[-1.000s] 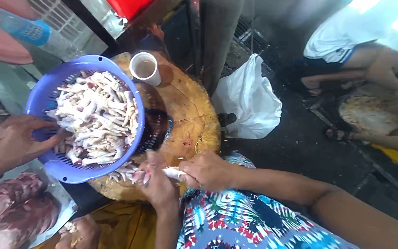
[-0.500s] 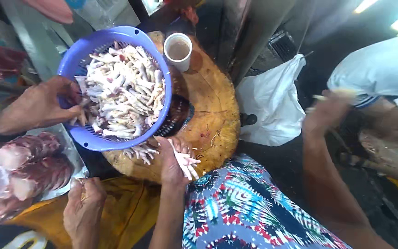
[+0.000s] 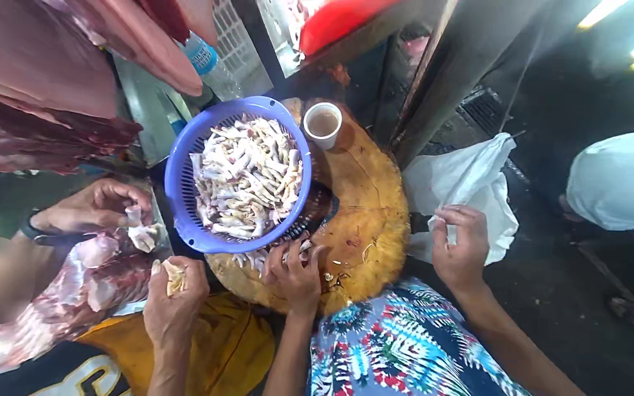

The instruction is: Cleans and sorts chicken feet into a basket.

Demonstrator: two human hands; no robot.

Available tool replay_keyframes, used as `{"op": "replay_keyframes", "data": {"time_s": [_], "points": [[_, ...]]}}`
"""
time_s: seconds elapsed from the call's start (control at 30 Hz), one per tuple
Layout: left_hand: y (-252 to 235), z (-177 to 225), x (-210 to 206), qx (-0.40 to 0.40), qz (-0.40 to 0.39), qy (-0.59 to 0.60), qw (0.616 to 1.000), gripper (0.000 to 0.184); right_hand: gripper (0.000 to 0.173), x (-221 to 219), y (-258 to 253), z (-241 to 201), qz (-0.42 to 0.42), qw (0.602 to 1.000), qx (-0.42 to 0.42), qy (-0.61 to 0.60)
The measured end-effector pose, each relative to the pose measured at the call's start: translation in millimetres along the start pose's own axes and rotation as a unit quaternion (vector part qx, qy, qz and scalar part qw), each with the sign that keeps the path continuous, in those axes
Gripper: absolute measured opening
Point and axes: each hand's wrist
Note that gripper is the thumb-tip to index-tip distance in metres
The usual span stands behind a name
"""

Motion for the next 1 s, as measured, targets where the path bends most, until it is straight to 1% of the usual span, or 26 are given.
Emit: {"op": "replay_keyframes", "data": {"time_s": [0.07,0.1,0.13,0.17,0.2,0.23,0.27,0.3,0.33,0.37,0.4,0.47,0.53,0.57,0.6,0.63,0.67,0.73,0.77,0.83,0.87,0.93,0.97,1.0], "points": [[-26.5,7.8,9.9,-0.011,0.041,0.023,0.999,0.042,0.019,2.5,2.6,-12.2,0.019,0.999,0.037,-0.012],[-47.8,12.1,15.6,-0.012,0.044,0.021,0.999,0.036,0.018,3.3,3.3,-17.0,0.013,0.999,0.048,-0.022],[-72.3,16.2,20.8,0.006,0.020,-0.001,1.000,0.032,0.018,3.6,3.8,-20.9,0.003,0.998,0.055,-0.029],[-98.2,18.2,24.8,0.054,-0.044,-0.030,0.997,0.033,0.018,4.0,5.0,-23.9,-0.015,0.998,0.060,-0.034],[-124.6,16.9,25.3,0.125,-0.124,-0.050,0.983,0.039,0.018,3.8,6.4,-26.3,-0.038,0.996,0.064,-0.038],[-150.4,12.6,20.5,0.205,-0.193,-0.058,0.958,0.045,0.018,2.6,6.6,-28.8,-0.063,0.995,0.068,-0.045],[-172.9,6.9,11.2,0.278,-0.237,-0.064,0.929,0.050,0.018,1.0,6.3,-31.5,-0.087,0.992,0.070,-0.052],[-188.8,0.9,1.3,0.329,-0.261,-0.069,0.905,0.052,0.018,0.3,6.5,-33.9,-0.110,0.990,0.072,-0.059],[-197.9,-4.0,-7.5,0.354,-0.267,-0.074,0.893,0.052,0.018,0.2,6.6,-36.0,-0.129,0.987,0.072,-0.067],[-202.7,-6.3,-12.9,0.360,-0.267,-0.075,0.891,0.049,0.018,0.5,6.8,-37.8,-0.140,0.984,0.071,-0.079],[-203.4,-6.9,-14.2,0.353,-0.264,-0.057,0.896,0.045,0.018,1.7,7.6,-39.5,-0.145,0.982,0.067,-0.095],[-191.1,-5.4,-2.4,0.313,-0.239,0.036,0.919,0.041,0.018,9.5,8.1,-43.4,-0.159,0.975,0.057,-0.146],[-169.3,7.4,21.7,0.241,-0.204,0.136,0.939,0.038,0.021,21.0,-0.7,-53.3,-0.211,0.953,0.057,-0.210],[-155.6,21.3,33.6,0.222,-0.203,0.192,0.934,0.037,0.026,28.0,-6.6,-61.0,-0.252,0.935,0.061,-0.241],[-138.4,39.0,43.3,0.220,-0.211,0.255,0.918,0.034,0.032,33.7,-11.1,-70.7,-0.292,0.915,0.068,-0.272],[-119.7,58.2,48.8,0.230,-0.219,0.324,0.891,0.029,0.037,35.7,-14.9,-81.8,-0.322,0.897,0.081,-0.292],[-101.1,75.3,49.9,0.245,-0.222,0.390,0.859,0.025,0.039,33.4,-18.1,-93.2,-0.334,0.888,0.101,-0.299],[-67.4,98.8,46.9,0.281,-0.202,0.471,0.812,0.018,0.033,23.9,-18.2,-110.6,-0.341,0.887,0.143,-0.278],[-56.6,103.2,45.9,0.295,-0.185,0.482,0.804,0.017,0.031,18.2,-15.4,-115.4,-0.337,0.888,0.166,-0.264],[-49.0,99.8,46.2,0.326,-0.171,0.494,0.788,0.022,0.036,9.0,-10.2,-121.2,-0.338,0.878,0.199,-0.273],[-47.1,97.9,47.4,0.360,-0.157,0.507,0.767,0.026,0.038,7.4,-7.2,-125.0,-0.347,0.865,0.212,-0.293],[-43.3,101.7,48.7,0.456,-0.075,0.539,0.704,0.040,0.038,5.6,1.0,-133.8,-0.344,0.848,0.232,-0.330],[-42.0,104.8,47.7,0.493,-0.030,0.546,0.676,0.048,0.036,5.8,4.5,-135.6,-0.332,0.849,0.243,-0.331],[-40.5,104.9,45.9,0.509,0.003,0.555,0.658,0.053,0.035,8.0,6.5,-134.6,-0.327,0.851,0.254,-0.322]]}}
Point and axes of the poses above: each hand's wrist, its own y-axis away from the middle knuckle, its own x-axis out of the back of the hand, z = x × y, and after that the axes turned 13 degrees about y, right-handed
